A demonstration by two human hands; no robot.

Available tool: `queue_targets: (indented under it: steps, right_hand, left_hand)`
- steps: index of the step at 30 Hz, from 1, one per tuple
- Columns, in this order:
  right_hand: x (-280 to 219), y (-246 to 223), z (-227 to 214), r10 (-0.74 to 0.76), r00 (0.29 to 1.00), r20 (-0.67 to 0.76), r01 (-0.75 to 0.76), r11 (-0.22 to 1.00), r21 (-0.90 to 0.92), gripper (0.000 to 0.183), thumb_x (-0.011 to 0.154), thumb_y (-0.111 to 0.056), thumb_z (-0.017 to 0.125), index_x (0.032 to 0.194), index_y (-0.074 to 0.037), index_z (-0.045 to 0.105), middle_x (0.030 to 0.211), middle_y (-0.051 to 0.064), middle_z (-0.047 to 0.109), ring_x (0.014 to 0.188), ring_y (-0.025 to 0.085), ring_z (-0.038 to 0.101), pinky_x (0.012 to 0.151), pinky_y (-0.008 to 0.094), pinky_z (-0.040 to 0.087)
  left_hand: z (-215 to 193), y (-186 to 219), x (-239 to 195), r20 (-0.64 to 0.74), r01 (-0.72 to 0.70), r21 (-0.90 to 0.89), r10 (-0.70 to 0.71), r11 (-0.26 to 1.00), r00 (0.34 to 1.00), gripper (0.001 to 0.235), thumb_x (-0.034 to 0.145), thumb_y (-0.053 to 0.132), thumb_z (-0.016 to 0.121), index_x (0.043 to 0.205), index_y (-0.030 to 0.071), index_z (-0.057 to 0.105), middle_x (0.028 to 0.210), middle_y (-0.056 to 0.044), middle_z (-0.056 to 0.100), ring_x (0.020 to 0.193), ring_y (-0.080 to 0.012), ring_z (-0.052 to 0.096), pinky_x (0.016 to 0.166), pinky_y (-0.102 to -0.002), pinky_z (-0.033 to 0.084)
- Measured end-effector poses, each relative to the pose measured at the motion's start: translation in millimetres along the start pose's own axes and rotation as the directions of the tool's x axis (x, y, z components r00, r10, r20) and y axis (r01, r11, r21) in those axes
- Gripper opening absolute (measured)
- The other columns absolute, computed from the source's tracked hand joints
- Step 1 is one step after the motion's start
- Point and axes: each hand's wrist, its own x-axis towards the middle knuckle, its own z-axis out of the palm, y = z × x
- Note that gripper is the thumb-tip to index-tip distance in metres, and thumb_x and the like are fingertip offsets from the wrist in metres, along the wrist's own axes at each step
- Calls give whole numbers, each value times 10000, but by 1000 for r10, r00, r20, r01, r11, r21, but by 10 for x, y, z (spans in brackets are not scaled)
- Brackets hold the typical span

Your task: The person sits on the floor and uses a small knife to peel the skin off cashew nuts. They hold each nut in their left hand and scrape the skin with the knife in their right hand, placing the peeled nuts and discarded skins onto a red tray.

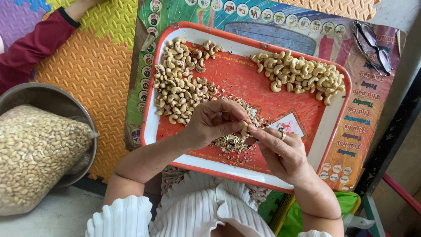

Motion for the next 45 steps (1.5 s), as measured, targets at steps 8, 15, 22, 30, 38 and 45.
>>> queue_targets:
  steps: [8, 15, 22, 30, 38, 45]
  right_hand:
    - [-28, 65, -25, -64, 998, 29, 67, 992, -106, 394, 901, 101, 560, 1255, 55, 726, 856, 169, 756, 443, 278, 650, 376, 303, 505]
    - [-94, 84, -4, -53, 999, 10, 54, 991, -119, 392, 900, 104, 569, 1255, 49, 726, 884, 160, 763, 489, 273, 681, 392, 308, 525]
    - [-65, 87, -8, -42, 999, -3, 41, 997, -69, 352, 919, 52, 582, 1241, 58, 722, 823, 139, 750, 343, 184, 502, 318, 247, 415]
    - [-68, 73, -3, -30, 999, -9, 29, 995, -96, 347, 909, 73, 581, 1217, 52, 739, 831, 152, 756, 344, 213, 520, 312, 261, 418]
    - [-10, -1, -21, -40, 999, 29, 43, 992, -117, 394, 894, 78, 577, 1261, 50, 719, 854, 176, 752, 313, 234, 529, 304, 296, 443]
    - [-72, 66, -15, -94, 995, 24, 97, 971, -217, 384, 900, 91, 552, 1237, 50, 730, 882, 175, 760, 431, 274, 643, 365, 323, 509]
  left_hand:
    - [-20, 7, 2, 31, 17, 16, -18, 1000, 999, 153, 950, -91, 673, 1102, -76, 653, 1078, -166, 677, 981, -226, 751, 819, -306, 678]
    - [-17, 16, 7, 49, 26, 25, -27, 999, 998, 148, 953, -95, 664, 1098, -65, 655, 1044, -160, 692, 962, -210, 752, 817, -297, 681]
    - [-54, -20, 4, 45, 56, 26, -57, 998, 997, 155, 953, -79, 676, 1104, -53, 656, 1041, -154, 720, 979, -205, 755, 819, -276, 679]
    - [-40, 10, 14, 35, 64, 62, -66, 996, 997, 160, 941, -81, 692, 1093, -38, 671, 1022, -167, 739, 954, -214, 764, 805, -288, 681]
    - [-39, 36, 22, 3, 75, 46, -75, 996, 997, 163, 925, -84, 708, 1080, -53, 672, 1013, -181, 754, 940, -209, 767, 787, -279, 682]
    - [-31, 25, 34, 9, 61, 42, -62, 997, 998, 167, 930, -94, 698, 1091, -62, 669, 997, -191, 755, 927, -212, 766, 790, -293, 680]
